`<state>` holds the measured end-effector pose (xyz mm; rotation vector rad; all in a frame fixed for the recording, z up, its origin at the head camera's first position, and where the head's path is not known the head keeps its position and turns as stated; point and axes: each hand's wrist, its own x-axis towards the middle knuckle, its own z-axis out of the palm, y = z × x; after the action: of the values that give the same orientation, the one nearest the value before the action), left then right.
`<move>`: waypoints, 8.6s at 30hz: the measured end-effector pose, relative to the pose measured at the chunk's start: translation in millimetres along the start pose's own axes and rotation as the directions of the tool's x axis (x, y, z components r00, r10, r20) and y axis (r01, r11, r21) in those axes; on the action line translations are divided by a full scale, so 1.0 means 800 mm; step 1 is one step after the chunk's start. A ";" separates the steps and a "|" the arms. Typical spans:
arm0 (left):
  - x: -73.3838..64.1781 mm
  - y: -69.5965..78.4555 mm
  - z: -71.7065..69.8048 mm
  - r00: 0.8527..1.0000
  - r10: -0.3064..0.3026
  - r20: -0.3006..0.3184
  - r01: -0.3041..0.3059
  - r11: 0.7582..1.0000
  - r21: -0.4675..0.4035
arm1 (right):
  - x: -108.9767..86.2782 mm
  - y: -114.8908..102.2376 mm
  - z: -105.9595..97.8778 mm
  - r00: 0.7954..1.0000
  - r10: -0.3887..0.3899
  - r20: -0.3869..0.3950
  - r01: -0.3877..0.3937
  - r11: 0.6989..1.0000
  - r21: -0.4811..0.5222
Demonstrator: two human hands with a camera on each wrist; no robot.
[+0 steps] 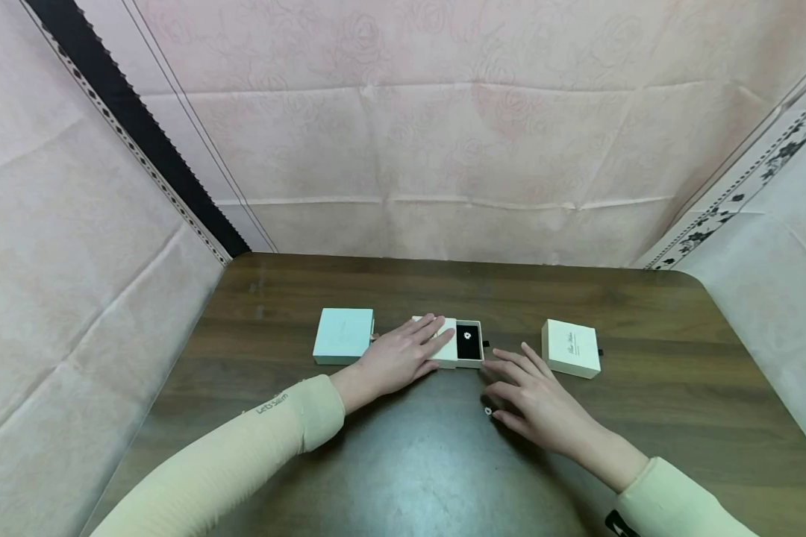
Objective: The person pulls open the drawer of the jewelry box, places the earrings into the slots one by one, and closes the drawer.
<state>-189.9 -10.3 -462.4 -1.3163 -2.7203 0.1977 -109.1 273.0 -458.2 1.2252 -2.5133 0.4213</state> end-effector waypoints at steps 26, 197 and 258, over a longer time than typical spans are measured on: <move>0.000 -0.002 0.002 1.000 -0.014 -0.005 0.014 1.000 -0.010 | -0.006 -0.002 0.022 0.997 -0.043 -0.071 0.047 0.997 0.058; -0.001 0.002 0.005 1.000 -0.015 -0.002 0.015 1.000 0.001 | 0.101 0.086 -0.018 0.920 0.325 0.221 -0.342 0.939 0.041; -0.001 0.000 0.000 0.999 -0.006 0.036 0.007 0.999 -0.034 | 0.099 0.076 0.019 0.916 0.323 0.237 -0.356 0.927 0.114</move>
<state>-189.9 -10.8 -462.5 -1.3253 -2.7694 0.1766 -206.0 247.0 -447.7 0.9202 -2.9436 0.6067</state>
